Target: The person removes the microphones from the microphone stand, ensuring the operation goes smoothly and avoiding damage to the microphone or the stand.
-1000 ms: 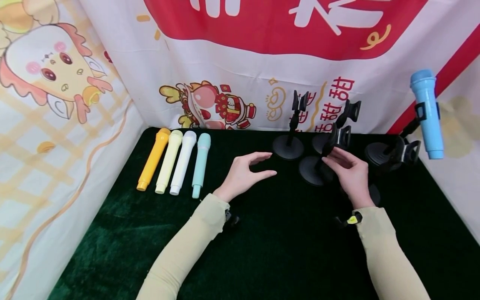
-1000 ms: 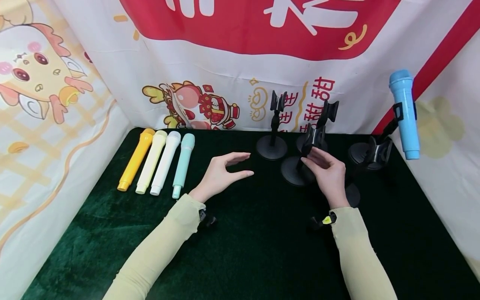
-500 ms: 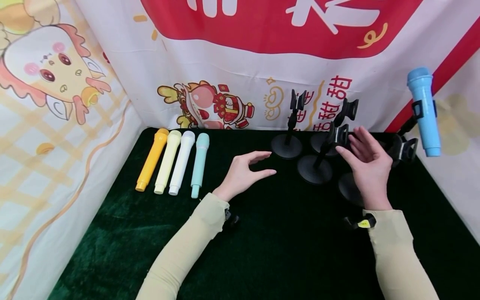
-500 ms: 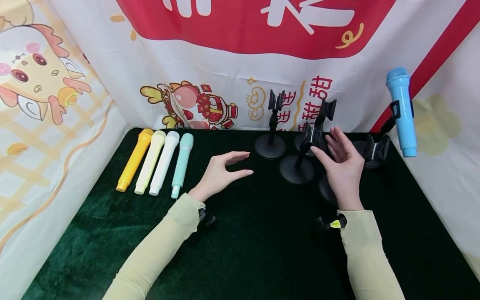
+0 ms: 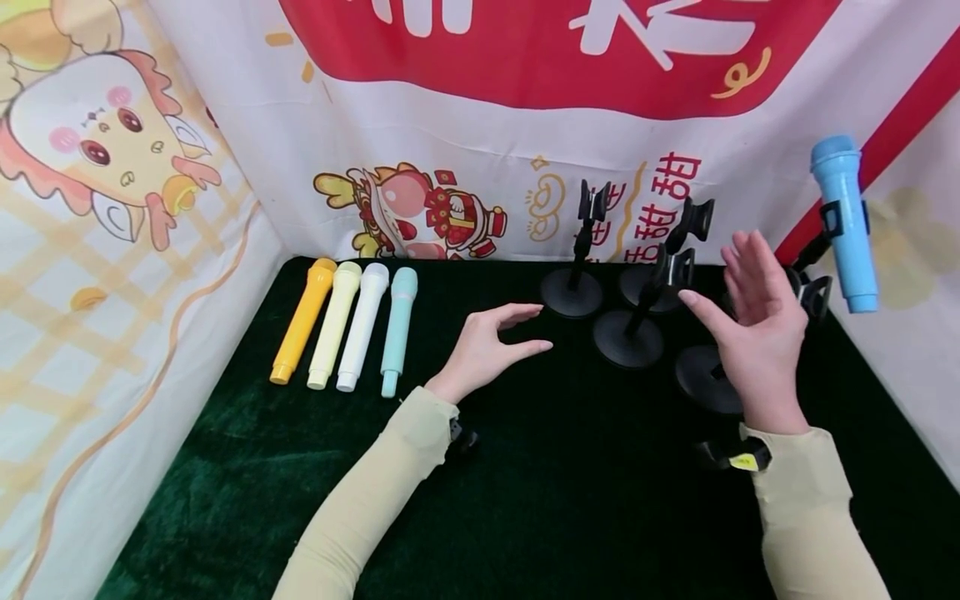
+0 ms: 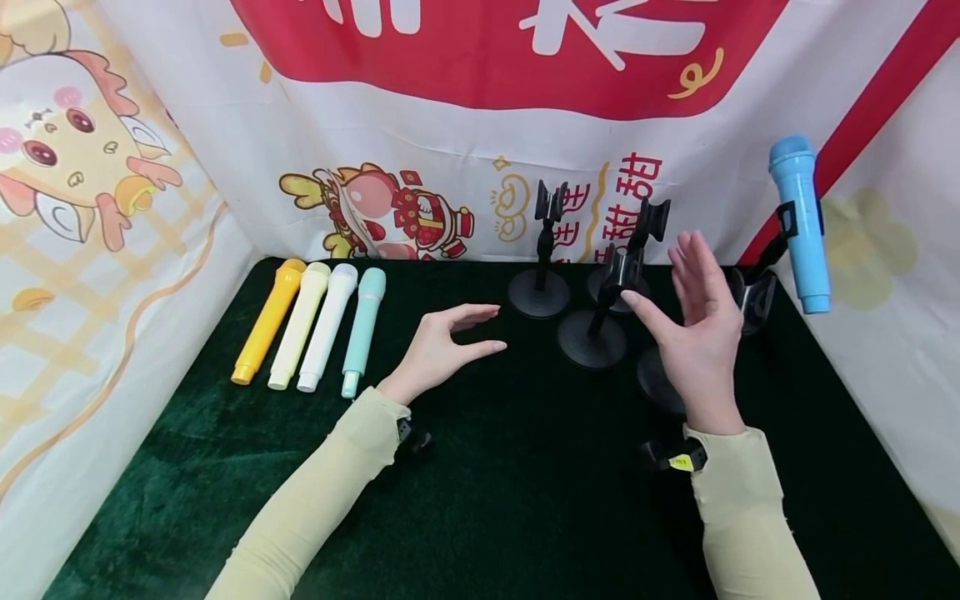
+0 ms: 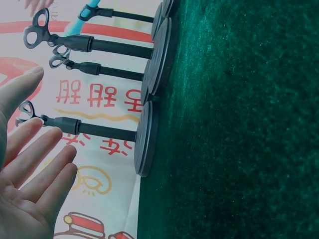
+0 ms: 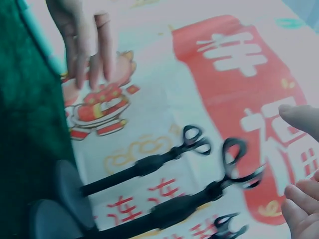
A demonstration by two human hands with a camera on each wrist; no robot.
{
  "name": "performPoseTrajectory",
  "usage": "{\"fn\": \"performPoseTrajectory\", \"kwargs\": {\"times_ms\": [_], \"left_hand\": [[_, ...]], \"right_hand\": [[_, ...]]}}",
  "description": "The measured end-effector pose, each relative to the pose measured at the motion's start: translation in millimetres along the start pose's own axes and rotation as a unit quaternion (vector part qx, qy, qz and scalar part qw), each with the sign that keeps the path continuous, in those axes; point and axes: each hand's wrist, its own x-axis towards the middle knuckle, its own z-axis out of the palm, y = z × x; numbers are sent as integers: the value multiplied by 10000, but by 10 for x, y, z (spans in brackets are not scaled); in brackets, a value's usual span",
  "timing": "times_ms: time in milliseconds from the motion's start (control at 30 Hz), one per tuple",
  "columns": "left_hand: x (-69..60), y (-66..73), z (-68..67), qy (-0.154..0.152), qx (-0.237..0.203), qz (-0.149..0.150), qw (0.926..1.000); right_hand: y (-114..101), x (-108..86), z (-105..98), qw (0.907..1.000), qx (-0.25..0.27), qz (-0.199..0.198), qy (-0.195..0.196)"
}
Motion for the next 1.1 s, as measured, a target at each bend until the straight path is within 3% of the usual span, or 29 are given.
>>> {"fn": "performPoseTrajectory", "kwargs": {"times_ms": [267, 433, 567, 833, 1100], "left_hand": [[0, -27, -3, -5, 34, -20, 10000], [1, -39, 0, -7, 20, -41, 10000], [-2, -37, 8, 16, -5, -67, 10000], [-6, -54, 2, 16, -46, -85, 10000], [-6, -66, -5, -19, -10, -124, 9999]], "right_hand": [[-415, -21, -104, 9908, 1210, -509, 323], [-375, 65, -375, 9900, 827, -816, 798], [-310, 121, -591, 9867, 791, -587, 1292], [-104, 189, -866, 9722, 956, 462, 2089], [372, 171, -1033, 9729, -28, 650, 2218]]}}
